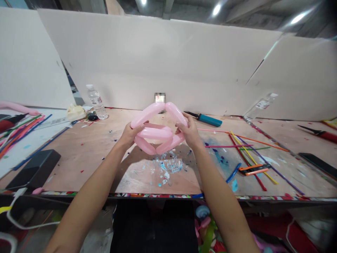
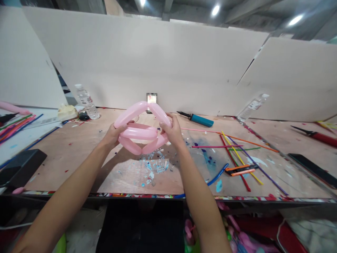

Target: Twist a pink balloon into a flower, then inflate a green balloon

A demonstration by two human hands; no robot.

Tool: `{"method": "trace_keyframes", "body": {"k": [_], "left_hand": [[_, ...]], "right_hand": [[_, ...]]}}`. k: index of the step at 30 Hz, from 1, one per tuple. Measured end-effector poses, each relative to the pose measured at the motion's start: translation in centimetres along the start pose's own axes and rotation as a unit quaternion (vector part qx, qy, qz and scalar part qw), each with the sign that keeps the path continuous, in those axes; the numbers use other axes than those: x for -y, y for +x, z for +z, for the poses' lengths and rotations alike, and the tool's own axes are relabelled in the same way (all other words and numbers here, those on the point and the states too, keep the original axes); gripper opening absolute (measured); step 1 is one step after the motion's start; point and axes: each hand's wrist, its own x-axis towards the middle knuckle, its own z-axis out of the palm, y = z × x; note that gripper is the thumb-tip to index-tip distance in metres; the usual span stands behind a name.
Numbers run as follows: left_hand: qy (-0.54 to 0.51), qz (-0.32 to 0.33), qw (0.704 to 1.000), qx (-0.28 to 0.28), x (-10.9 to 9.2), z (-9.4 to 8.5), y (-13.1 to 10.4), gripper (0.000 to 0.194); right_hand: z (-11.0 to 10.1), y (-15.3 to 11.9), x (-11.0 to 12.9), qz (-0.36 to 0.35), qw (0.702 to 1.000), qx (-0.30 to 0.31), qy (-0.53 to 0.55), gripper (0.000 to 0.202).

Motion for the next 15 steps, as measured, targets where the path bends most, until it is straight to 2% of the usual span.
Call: {"method": "trace_keyframes", "body": {"k": [4, 9, 12, 15], "left_hand": [[-0.012, 0.002, 1.0, -0.005, -0.1, -0.4, 0.2, 0.06], [0.008, -0.003, 0.996, 0.086, 0.5, -0.7, 0.3, 0.076], [0.031, 0.005, 0.996, 0.086, 0.4, -0.9, 0.3, 0.071], [0.0, -0.001, 0.997, 0.082, -0.1, -1.4, 0.3, 0.063]], "right_hand": [[-0.3, 0.3, -0.1, 0.025, 0.997, 0.033, 0.068, 0.042], [0.1, 0.3, -0.2, 0.023, 0.999, 0.009, 0.044, 0.048], [-0.3, 0.3, 0.1, 0.043, 0.997, 0.031, 0.064, 0.046], [-1.3, 0.4, 0.6, 0.07, 0.991, 0.043, 0.109, 0.04]]}}
